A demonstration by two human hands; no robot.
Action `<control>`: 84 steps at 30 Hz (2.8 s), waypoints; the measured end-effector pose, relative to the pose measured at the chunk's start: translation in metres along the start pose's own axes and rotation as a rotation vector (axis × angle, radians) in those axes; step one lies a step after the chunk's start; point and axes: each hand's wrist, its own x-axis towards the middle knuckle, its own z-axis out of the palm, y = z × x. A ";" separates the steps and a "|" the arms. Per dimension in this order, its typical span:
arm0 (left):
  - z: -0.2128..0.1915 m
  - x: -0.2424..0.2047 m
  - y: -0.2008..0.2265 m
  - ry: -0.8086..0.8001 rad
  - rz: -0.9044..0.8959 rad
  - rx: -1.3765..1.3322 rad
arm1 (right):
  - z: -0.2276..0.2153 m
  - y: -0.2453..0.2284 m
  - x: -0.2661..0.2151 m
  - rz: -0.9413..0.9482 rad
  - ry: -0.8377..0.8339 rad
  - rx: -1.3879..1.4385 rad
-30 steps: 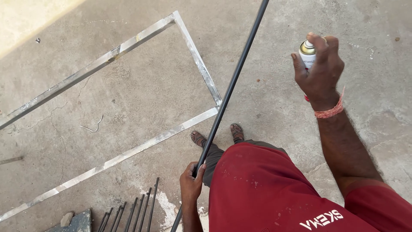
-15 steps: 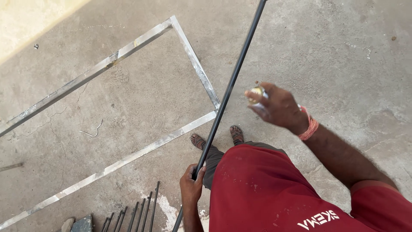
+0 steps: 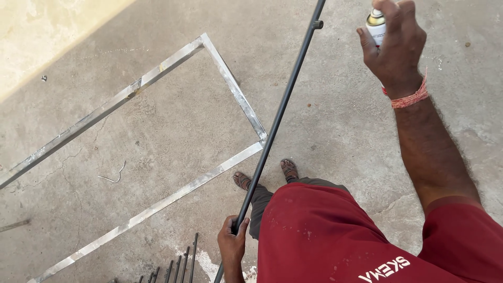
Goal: Spray painting metal rods or components of a railing structure in an outdoor workshop area.
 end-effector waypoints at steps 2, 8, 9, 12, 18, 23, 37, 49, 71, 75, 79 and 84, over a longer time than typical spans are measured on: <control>0.000 -0.001 -0.001 0.044 0.024 0.003 | 0.009 -0.006 -0.016 0.008 -0.142 -0.004; 0.001 -0.003 -0.005 0.123 0.056 -0.004 | -0.025 -0.085 -0.035 -0.198 -0.477 0.220; 0.001 -0.002 -0.008 0.122 0.056 -0.002 | -0.024 -0.082 -0.037 -0.195 -0.478 0.220; 0.002 0.000 -0.012 0.137 0.109 -0.018 | -0.014 -0.051 -0.041 -0.165 -0.426 0.161; 0.004 0.005 -0.018 0.113 0.054 -0.041 | -0.009 0.032 -0.024 0.080 -0.163 -0.065; 0.007 0.004 -0.018 0.100 0.036 -0.030 | -0.003 0.024 -0.025 0.005 -0.009 -0.084; 0.013 0.006 -0.008 0.133 0.085 -0.088 | -0.025 -0.134 -0.067 -0.235 -0.466 0.386; 0.013 0.017 -0.033 -0.019 0.027 -0.110 | -0.003 0.031 -0.006 0.077 0.063 0.001; 0.004 0.023 -0.057 -0.249 0.078 -0.334 | 0.008 0.028 0.022 -0.018 0.065 0.033; 0.003 0.015 -0.047 -0.225 0.016 -0.269 | 0.015 0.008 0.013 -0.083 0.066 -0.025; 0.005 0.016 -0.053 -0.242 0.060 -0.289 | 0.004 -0.053 -0.017 -0.178 -0.265 0.193; 0.005 0.015 -0.051 -0.279 0.053 -0.312 | -0.017 -0.081 -0.030 -0.261 -0.371 0.422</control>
